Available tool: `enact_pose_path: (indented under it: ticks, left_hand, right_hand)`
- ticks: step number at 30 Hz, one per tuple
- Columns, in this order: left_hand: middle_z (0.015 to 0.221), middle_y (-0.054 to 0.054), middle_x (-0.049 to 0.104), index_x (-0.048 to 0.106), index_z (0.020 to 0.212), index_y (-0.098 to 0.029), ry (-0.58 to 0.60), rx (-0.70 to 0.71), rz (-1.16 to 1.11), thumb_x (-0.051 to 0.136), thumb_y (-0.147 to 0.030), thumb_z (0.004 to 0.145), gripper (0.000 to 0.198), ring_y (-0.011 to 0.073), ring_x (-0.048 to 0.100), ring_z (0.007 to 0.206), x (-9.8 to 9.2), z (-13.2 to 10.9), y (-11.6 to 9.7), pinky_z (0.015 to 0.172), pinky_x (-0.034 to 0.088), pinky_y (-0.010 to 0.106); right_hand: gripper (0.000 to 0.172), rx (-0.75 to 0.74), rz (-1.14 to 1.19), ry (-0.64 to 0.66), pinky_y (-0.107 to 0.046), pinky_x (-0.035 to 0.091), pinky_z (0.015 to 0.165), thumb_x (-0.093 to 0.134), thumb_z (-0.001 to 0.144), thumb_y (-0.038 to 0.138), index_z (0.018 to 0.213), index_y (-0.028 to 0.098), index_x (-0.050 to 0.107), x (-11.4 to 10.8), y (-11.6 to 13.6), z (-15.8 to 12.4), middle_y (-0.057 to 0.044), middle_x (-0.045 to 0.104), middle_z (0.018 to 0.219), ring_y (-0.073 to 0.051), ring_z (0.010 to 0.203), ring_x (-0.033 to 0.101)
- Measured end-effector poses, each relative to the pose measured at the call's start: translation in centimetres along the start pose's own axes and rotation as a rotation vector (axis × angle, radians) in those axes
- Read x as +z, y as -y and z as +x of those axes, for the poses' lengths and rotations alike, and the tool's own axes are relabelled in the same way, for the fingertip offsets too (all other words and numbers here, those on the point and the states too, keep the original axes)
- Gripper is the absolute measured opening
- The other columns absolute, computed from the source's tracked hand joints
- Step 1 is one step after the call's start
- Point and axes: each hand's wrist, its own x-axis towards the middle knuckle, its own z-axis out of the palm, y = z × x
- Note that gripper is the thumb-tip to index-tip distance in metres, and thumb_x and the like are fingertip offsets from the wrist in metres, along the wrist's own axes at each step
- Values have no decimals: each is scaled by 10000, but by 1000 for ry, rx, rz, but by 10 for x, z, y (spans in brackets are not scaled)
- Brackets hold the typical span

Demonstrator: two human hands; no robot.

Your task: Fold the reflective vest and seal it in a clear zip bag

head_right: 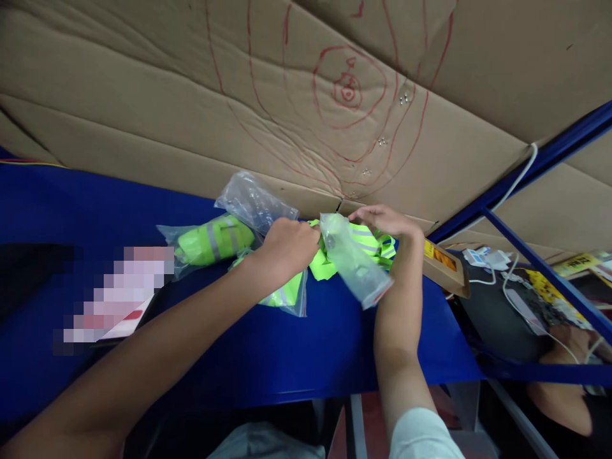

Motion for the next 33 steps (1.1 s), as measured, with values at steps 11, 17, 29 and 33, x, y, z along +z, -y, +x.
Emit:
enact_pose_path:
  ticks: [11,17,29,33]
  left_hand:
    - [1110,238,733,706,1196,-64,-194,46,61,422,-64,983,355,375,722,1066,4,7,-1,865,512,459]
    - [1585,232,488,497,1548,-177,-613,142,76,520,-210,1020,530,418,488,1453,9,13,-3,1207,295,736]
    - [1748,216,188,241,1686,-273,-739,215,33,621,-589,980,862,410,213,1629,26,25,18,1284,219,672]
    - [1716,182,301,317,1647,-349,-813,366,59,562,-690,972,795,354,272,1618,39,24,25,1312,193,601]
  right_hand:
    - [458,35,-83,107,-300,528,708,808,694,618,918,218,823,3,4,12,-52,797,956,-202,798,666]
    - [392,-54,-41,-136,-282,427,577,791,728,584,818,204,758,0,10,2,-29,702,761,-152,638,543]
    - [370,-557,284,-911,-322,447,667,675,897,638,1000,285,638,-13,37,-24,-36,586,881,-185,744,543]
    - [452,-529,195,-951,-363,459,691,560,918,738,1046,308,611,-14,38,-28,-73,583,941,-243,824,575]
